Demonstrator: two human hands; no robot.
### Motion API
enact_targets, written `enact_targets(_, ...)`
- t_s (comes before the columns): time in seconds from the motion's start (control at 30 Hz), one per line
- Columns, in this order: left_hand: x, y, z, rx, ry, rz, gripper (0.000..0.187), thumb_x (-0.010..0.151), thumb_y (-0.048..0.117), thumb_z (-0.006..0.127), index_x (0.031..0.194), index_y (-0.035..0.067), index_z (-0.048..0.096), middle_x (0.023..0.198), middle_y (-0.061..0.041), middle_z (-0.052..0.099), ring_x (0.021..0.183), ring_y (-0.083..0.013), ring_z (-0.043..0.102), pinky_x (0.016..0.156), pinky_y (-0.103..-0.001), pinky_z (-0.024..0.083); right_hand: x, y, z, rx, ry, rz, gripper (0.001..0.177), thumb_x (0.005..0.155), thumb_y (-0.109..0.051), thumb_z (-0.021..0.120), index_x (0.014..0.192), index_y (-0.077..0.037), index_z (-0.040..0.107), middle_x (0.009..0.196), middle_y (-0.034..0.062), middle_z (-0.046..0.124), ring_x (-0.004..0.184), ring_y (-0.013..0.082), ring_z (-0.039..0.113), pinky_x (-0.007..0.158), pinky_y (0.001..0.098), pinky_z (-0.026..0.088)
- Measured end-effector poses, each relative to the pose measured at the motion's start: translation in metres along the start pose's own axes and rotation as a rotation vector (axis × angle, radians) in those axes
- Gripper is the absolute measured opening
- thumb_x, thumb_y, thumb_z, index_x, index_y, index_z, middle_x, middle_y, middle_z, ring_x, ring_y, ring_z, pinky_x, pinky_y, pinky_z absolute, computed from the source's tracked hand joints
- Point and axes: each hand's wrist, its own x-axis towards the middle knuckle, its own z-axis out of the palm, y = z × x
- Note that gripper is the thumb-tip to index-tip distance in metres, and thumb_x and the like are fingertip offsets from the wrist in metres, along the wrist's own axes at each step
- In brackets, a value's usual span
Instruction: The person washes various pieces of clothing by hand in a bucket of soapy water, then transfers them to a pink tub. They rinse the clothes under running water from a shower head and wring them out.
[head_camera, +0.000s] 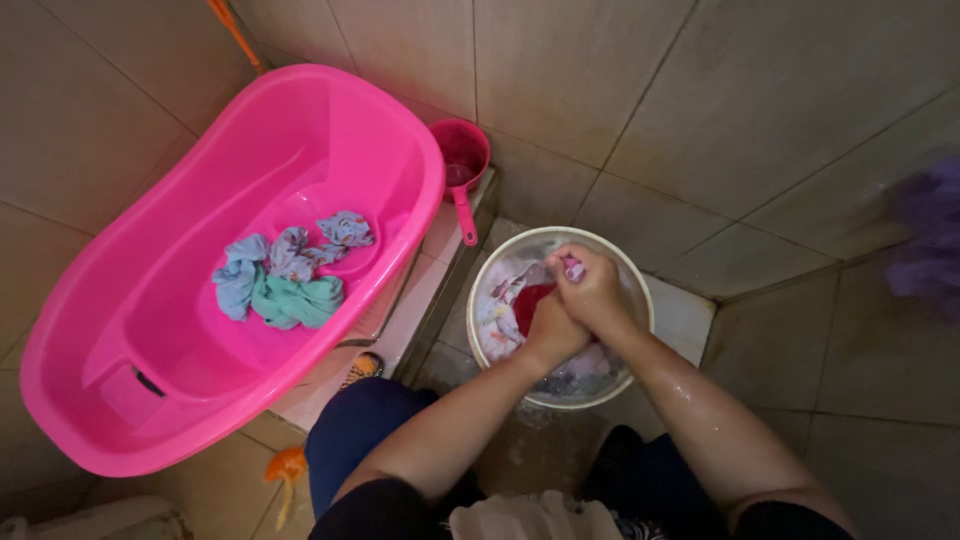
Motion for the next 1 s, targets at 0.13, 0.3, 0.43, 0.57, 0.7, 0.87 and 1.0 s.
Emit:
enact_targets(0.13,0.017,0.061,-0.047,-0.362,-0.19,-0.416,0.049,0.084,0.019,0.072,0.127,0.004,0.053,0.107,-0.024,0.074,0.098,-0.0372,0.077,0.083,-0.044,0.062,0.011,-0.025,-0.02,0.111,-0.12,0.04,0.011,0.09,-0.015,0.076,0.098,-0.008,0.076,0.095,0.0096,0.078,0.087,0.025,0.075,0.081,0.0365,0.059)
enact_targets(0.3,0.019,0.076,-0.104,-1.18,-0.812,-0.55,0.045,0.088,0.0,0.072,0.13,-0.003,0.055,0.113,-0.025,0.065,0.103,-0.0352,0.069,0.096,-0.043,0.062,0.039,-0.067,-0.085,0.811,-0.734,-0.029,0.032,0.085,-0.019,0.07,0.116,-0.01,0.071,0.126,0.0054,0.065,0.117,0.0213,0.063,0.101,0.0384,0.051)
enact_targets(0.43,0.006,0.079,-0.095,-1.596,-0.972,-0.594,0.044,0.081,0.008,0.072,0.121,-0.004,0.059,0.112,-0.019,0.071,0.106,-0.0298,0.074,0.096,-0.038,0.064,0.02,-0.081,-0.083,1.059,-0.779,0.127,0.045,0.074,-0.013,0.083,0.116,-0.013,0.068,0.125,0.0093,0.069,0.115,0.0232,0.064,0.1,0.0401,0.053)
enact_targets(0.57,-0.007,0.041,-0.057,-1.479,-0.861,-0.652,0.024,0.1,0.007,0.074,0.115,-0.003,0.059,0.105,-0.014,0.07,0.095,-0.0238,0.071,0.082,-0.033,0.06,0.013,-0.047,-0.068,0.793,-0.701,-0.009,0.022,0.086,-0.003,0.078,0.089,-0.008,0.058,0.098,0.0055,0.067,0.091,0.0158,0.062,0.082,0.0322,0.053)
enact_targets(0.7,-0.01,0.03,-0.034,-1.106,-0.558,-0.753,0.024,0.087,0.008,0.069,0.111,0.005,0.064,0.096,-0.008,0.07,0.081,-0.0183,0.071,0.07,-0.03,0.061,0.006,-0.036,-0.054,0.43,-0.468,-0.055,0.031,0.091,-0.003,0.074,0.076,-0.009,0.047,0.077,-0.0014,0.051,0.072,0.0068,0.047,0.063,0.0247,0.043)
enact_targets(0.87,-0.009,0.037,-0.027,-0.776,-0.286,-0.364,0.026,0.082,0.007,0.074,0.106,-0.002,0.068,0.095,-0.013,0.073,0.084,-0.0237,0.072,0.072,-0.036,0.059,0.003,-0.048,-0.043,0.279,-0.321,-0.006,0.024,0.087,-0.002,0.069,0.074,-0.009,0.049,0.069,-0.0026,0.053,0.063,0.0059,0.051,0.057,0.0249,0.044)
enact_targets(1.0,-0.011,0.048,-0.04,-0.352,-0.099,-0.202,0.032,0.079,0.018,0.078,0.104,-0.001,0.07,0.094,-0.017,0.076,0.086,-0.0295,0.077,0.076,-0.041,0.061,0.001,-0.041,-0.028,0.168,-0.149,-0.079,0.019,0.079,0.0,0.066,0.073,-0.007,0.049,0.065,-0.0015,0.05,0.062,0.0073,0.045,0.056,0.0264,0.041)
